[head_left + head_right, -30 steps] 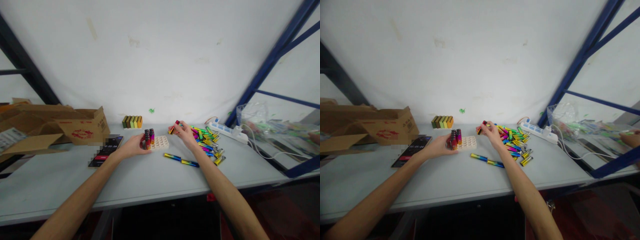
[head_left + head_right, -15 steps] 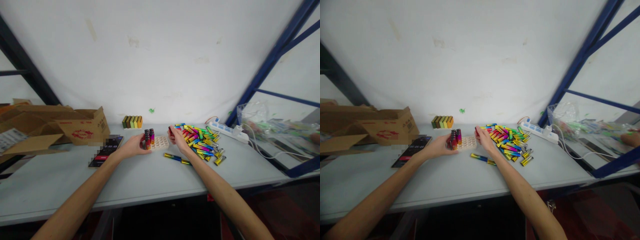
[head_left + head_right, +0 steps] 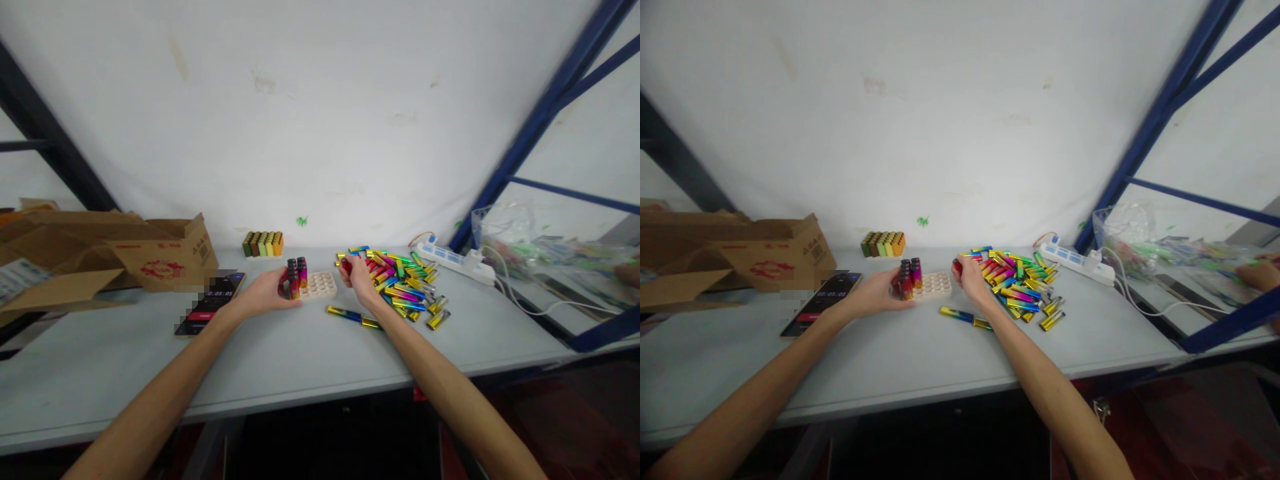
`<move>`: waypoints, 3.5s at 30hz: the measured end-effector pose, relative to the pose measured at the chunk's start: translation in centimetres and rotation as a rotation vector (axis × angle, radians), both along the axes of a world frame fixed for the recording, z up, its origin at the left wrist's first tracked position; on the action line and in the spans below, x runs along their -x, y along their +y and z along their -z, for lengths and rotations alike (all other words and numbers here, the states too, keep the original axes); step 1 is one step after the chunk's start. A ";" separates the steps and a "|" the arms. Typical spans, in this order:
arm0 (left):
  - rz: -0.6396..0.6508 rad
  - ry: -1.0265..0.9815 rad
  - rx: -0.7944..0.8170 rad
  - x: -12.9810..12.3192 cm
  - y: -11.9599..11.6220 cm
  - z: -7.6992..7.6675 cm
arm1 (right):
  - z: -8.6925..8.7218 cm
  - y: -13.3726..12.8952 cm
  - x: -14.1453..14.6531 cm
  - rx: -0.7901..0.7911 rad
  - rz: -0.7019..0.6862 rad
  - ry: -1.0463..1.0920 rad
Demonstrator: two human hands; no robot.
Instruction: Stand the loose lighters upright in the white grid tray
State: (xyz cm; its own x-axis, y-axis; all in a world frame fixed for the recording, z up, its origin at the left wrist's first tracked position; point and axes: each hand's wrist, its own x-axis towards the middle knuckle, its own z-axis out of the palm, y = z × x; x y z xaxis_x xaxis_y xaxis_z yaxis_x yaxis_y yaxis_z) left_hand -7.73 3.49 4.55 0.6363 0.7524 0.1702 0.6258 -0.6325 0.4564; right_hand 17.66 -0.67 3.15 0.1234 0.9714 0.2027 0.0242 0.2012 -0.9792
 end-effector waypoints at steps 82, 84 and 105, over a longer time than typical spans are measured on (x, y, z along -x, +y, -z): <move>0.002 -0.023 0.018 0.1 0.2 0.3 | 1.8 1.3 -3.5 -0.027 0.185 -1.467; 0.001 -0.018 0.011 0.2 0.3 0.4 | 1.9 1.4 -3.5 -0.041 0.171 -1.469; 0.034 -0.069 0.052 0.1 0.0 0.0 | -0.1 1.5 -2.3 -0.098 -0.050 0.060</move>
State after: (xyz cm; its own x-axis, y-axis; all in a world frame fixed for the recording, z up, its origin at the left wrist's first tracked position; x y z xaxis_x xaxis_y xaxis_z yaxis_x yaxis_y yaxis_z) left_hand -7.86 3.52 4.54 0.6498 0.7395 0.1758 0.5704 -0.6273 0.5302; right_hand 19.94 0.85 3.26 0.0904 0.9525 0.2908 -0.0460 0.2957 -0.9542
